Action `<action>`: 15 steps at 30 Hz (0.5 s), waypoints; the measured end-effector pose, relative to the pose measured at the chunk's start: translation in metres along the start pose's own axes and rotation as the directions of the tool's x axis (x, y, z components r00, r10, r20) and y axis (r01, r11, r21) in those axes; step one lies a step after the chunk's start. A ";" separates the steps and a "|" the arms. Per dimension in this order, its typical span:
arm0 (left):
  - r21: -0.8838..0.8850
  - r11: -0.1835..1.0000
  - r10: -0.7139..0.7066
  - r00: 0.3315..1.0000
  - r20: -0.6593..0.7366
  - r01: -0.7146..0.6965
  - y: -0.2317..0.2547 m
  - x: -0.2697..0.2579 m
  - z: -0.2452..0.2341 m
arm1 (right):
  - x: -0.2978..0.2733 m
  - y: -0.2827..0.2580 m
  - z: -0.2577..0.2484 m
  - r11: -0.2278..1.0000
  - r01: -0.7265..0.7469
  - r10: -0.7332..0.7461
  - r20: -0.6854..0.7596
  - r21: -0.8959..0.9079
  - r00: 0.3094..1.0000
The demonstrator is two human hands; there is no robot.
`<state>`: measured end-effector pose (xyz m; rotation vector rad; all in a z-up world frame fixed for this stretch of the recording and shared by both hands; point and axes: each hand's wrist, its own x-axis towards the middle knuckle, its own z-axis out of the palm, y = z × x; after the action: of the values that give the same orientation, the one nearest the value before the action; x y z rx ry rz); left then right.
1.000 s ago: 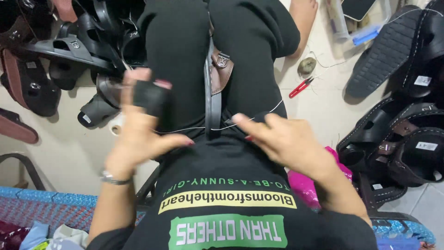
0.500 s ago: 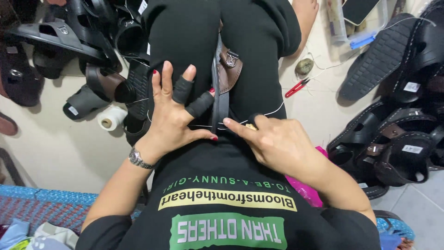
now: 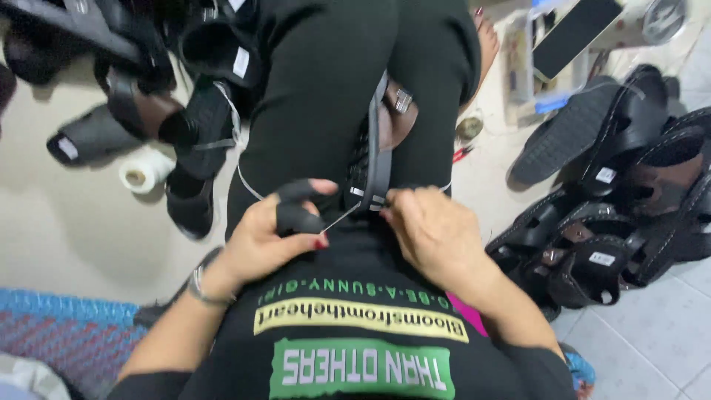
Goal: Hand-sewing the sole of a black sandal using a needle and thread while sitting on the floor.
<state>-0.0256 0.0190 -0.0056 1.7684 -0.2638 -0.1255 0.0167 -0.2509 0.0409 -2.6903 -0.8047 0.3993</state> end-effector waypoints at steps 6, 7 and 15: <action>-0.459 0.705 -0.522 0.834 0.181 0.541 0.025 0.021 0.018 | 0.001 0.004 0.004 0.997 0.074 -0.073 -0.080 0.003 0.994; -0.400 0.643 -0.669 0.733 0.122 0.653 0.019 0.020 0.025 | 0.001 0.005 0.004 0.995 0.097 -0.100 -0.099 -0.038 0.990; 0.566 0.812 0.266 0.954 -0.139 -0.144 0.006 0.018 0.061 | -0.016 -0.008 -0.020 0.942 0.128 -0.178 -0.138 -0.309 0.974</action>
<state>-0.0226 -0.0449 -0.0120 2.2931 -0.3597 0.3337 0.0068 -0.2580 0.0645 -2.8564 -1.0924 0.0167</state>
